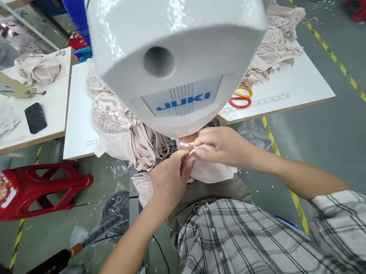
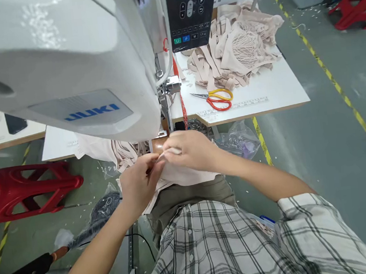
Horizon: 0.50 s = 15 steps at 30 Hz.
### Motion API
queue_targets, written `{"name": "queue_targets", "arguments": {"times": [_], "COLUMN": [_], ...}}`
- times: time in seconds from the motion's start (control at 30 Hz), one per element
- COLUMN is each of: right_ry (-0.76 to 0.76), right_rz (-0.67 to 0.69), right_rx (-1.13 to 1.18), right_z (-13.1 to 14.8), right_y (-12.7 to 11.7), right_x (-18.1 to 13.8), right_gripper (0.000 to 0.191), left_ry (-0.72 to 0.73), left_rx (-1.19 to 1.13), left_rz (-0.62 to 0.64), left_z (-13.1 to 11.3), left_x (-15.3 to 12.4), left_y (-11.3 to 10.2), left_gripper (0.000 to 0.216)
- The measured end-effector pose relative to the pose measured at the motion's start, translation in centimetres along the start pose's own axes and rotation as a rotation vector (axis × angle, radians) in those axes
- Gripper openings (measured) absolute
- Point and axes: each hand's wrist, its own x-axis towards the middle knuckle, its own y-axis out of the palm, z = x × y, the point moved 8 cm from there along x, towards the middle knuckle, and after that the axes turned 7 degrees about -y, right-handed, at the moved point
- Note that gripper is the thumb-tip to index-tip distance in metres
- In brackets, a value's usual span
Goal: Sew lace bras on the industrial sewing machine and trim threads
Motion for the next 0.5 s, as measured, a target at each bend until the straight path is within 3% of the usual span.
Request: {"name": "queue_targets", "arguments": {"times": [0.1,0.17,0.37,0.5], "right_ry": [0.052,0.044,0.02,-0.026], "right_rz": [0.061,0.087,0.13,-0.047], "right_rx": [-0.02,-0.064,-0.157,-0.236], "right_z": [-0.5,-0.4,-0.2,-0.5], "right_y": [-0.5,-0.6,-0.3,-0.1], "right_x": [1.9,2.6,2.7,1.0], "right_gripper": [0.02,0.023,0.022,0.019], "left_ry": [0.24,0.349,0.372,0.253], "left_rx": [0.143,0.187,0.289,0.376], "left_rz": [-0.174,-0.201,-0.093,0.034], "left_z": [-0.1,0.2,1.0,0.5], "left_x": [-0.5,-0.7,0.0,0.4], "left_y": [-0.8,-0.6,0.3,0.9], "left_gripper": [0.017,0.025,0.037,0.036]}}
